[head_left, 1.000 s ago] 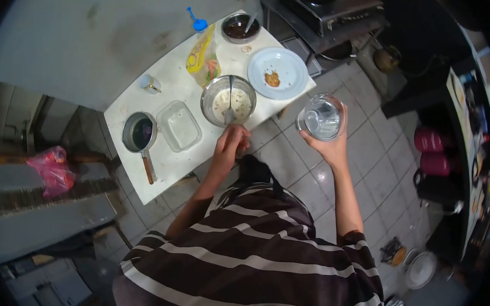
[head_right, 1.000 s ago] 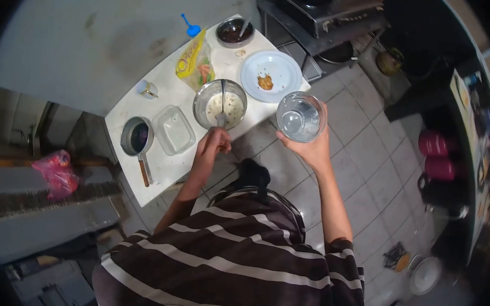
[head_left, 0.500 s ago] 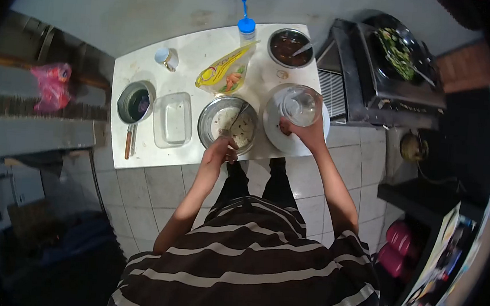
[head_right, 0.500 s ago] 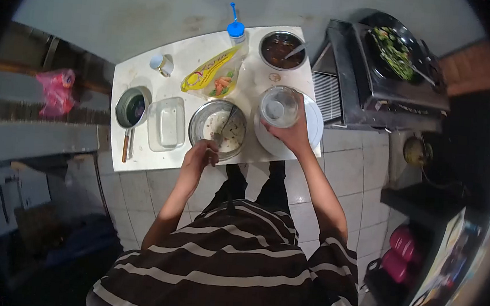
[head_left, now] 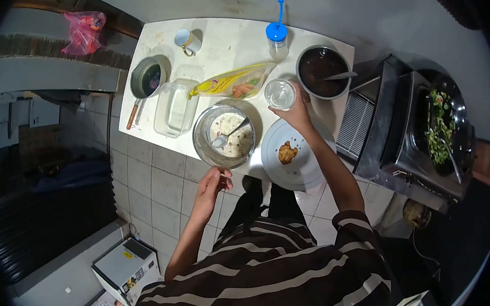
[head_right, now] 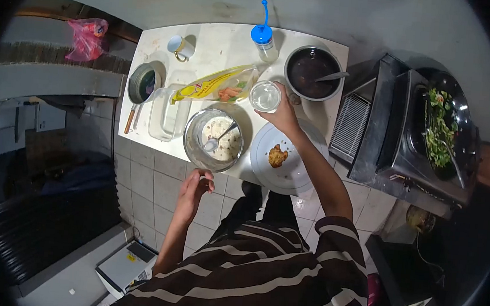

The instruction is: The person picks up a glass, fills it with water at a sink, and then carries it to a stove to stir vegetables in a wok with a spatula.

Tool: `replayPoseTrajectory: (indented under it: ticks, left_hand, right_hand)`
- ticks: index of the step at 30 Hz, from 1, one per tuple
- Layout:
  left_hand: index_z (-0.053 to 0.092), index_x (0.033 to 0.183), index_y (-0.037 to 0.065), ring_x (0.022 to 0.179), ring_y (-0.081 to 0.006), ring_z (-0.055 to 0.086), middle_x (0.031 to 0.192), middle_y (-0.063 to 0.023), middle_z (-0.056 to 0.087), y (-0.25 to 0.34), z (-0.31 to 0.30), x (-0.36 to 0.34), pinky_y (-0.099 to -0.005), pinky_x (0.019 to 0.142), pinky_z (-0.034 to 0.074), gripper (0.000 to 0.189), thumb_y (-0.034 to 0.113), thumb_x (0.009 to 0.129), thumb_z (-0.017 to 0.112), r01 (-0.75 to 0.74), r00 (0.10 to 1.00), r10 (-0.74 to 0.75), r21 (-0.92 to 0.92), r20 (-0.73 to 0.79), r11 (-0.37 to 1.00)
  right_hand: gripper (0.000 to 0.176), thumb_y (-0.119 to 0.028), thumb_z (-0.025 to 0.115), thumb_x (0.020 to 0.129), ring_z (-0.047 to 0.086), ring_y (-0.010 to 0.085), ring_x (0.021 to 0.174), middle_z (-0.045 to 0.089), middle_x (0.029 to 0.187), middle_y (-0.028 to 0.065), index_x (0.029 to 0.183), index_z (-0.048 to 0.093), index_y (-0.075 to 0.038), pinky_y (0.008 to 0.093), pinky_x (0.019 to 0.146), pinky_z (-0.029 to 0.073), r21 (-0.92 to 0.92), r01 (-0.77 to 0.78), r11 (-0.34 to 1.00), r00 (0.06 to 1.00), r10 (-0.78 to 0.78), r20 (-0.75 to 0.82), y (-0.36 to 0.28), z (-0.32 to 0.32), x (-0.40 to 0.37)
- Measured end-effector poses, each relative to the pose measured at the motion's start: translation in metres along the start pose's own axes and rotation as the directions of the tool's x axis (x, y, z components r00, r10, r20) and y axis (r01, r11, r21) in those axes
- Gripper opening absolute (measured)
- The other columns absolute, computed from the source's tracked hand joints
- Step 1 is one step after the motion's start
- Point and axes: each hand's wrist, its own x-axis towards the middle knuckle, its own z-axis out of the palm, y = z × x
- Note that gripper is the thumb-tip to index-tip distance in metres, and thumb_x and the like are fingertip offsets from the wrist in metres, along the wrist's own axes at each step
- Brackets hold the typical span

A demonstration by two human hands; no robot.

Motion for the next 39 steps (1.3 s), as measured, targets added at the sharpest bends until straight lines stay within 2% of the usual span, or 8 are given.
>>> replayPoseTrajectory:
  ticks: [18,24,26,28,31,34,36,39]
  left_hand:
    - [0.055,0.103,0.003,0.084,-0.0142,0.056,0.101,-0.0055,0.056,-0.008,0.027,-0.002,-0.0297,0.077,0.042,0.036,0.035,0.106,0.040,0.006,0.996,-0.007,-0.014,-0.088,1.000]
    - [0.056,0.104,0.004,0.084,-0.0145,0.056,0.100,-0.0053,0.056,0.001,0.031,-0.013,-0.0305,0.077,0.042,0.035,0.035,0.106,0.041,-0.014,0.998,0.014,-0.003,-0.064,1.000]
    - [0.056,0.106,0.003,0.086,-0.0140,0.057,0.102,-0.0055,0.057,0.002,0.025,-0.016,-0.0300,0.078,0.043,0.036,0.036,0.107,0.040,-0.024,0.999,0.024,-0.001,-0.035,1.000]
    - [0.057,0.107,0.003,0.087,-0.0135,0.057,0.104,-0.0057,0.058,0.005,0.025,-0.017,-0.0294,0.079,0.044,0.037,0.037,0.107,0.040,-0.031,0.999,0.031,-0.004,-0.007,1.000]
    - [0.055,0.113,0.003,0.091,-0.0157,0.059,0.106,-0.0074,0.059,0.015,0.037,-0.011,-0.0311,0.082,0.045,0.044,0.043,0.106,0.038,-0.117,0.992,0.118,-0.042,0.031,0.992]
    - [0.053,0.123,0.004,0.104,-0.0246,0.061,0.121,-0.0128,0.060,0.013,0.059,0.005,-0.0372,0.094,0.044,0.064,0.060,0.102,0.029,-0.230,0.972,0.234,-0.099,0.031,0.968]
    - [0.050,0.130,0.000,0.113,-0.0271,0.059,0.128,-0.0146,0.060,0.016,0.083,0.018,-0.0389,0.100,0.041,0.071,0.060,0.102,0.023,-0.235,0.948,0.255,-0.121,0.192,0.964]
    - [0.049,0.133,-0.002,0.120,-0.0303,0.057,0.133,-0.0194,0.058,0.019,0.121,0.021,-0.0401,0.102,0.041,0.073,0.057,0.103,0.020,0.029,0.808,0.131,-0.260,0.575,0.965]
  right_hand:
    - [0.097,-0.016,0.089,0.067,0.053,0.0327,0.127,0.053,0.133,0.0191,0.142,0.029,-0.008,0.0414,0.105,0.043,-0.063,-0.047,0.997,0.978,0.059,0.200,0.021,0.008,0.020]
    - [0.102,-0.017,0.087,0.069,0.041,0.0409,0.135,0.035,0.146,0.0235,0.146,0.020,-0.008,0.0451,0.109,0.039,-0.168,0.016,0.986,0.990,0.007,0.140,0.018,0.002,-0.002]
    - [0.102,-0.017,0.084,0.072,0.038,0.0419,0.134,0.029,0.147,0.0230,0.147,0.016,-0.009,0.0463,0.109,0.038,-0.333,-0.208,0.920,0.964,0.250,0.087,0.018,0.000,-0.026]
    - [0.078,-0.016,0.077,0.080,0.049,0.0384,0.123,0.036,0.141,0.0213,0.141,0.031,-0.004,0.0461,0.103,0.043,-0.374,-0.247,0.894,0.955,0.290,0.060,-0.039,-0.029,-0.047]
    - [0.025,-0.022,0.066,0.092,0.061,0.0284,0.092,0.058,0.106,0.0163,0.105,0.060,-0.002,0.0420,0.084,0.049,0.003,-0.189,0.982,0.922,0.176,0.345,-0.109,-0.065,-0.085]
    - [0.029,-0.026,0.060,0.099,0.051,0.0167,0.064,0.056,0.081,0.0072,0.095,0.058,0.002,0.0330,0.063,0.045,0.250,-0.264,0.932,0.807,0.071,0.586,-0.178,-0.062,-0.137]
    - [0.030,-0.028,0.057,0.100,0.060,0.0274,0.061,0.056,0.065,0.0172,0.094,0.061,0.001,0.0402,0.063,0.047,0.142,-0.172,0.975,0.838,0.069,0.542,-0.231,-0.057,-0.164]
    - [0.038,-0.030,0.059,0.099,0.065,0.0264,0.073,0.063,0.085,0.0206,0.121,0.050,-0.001,0.0376,0.068,0.050,0.198,-0.073,0.977,0.986,0.040,0.163,-0.217,-0.040,-0.199]
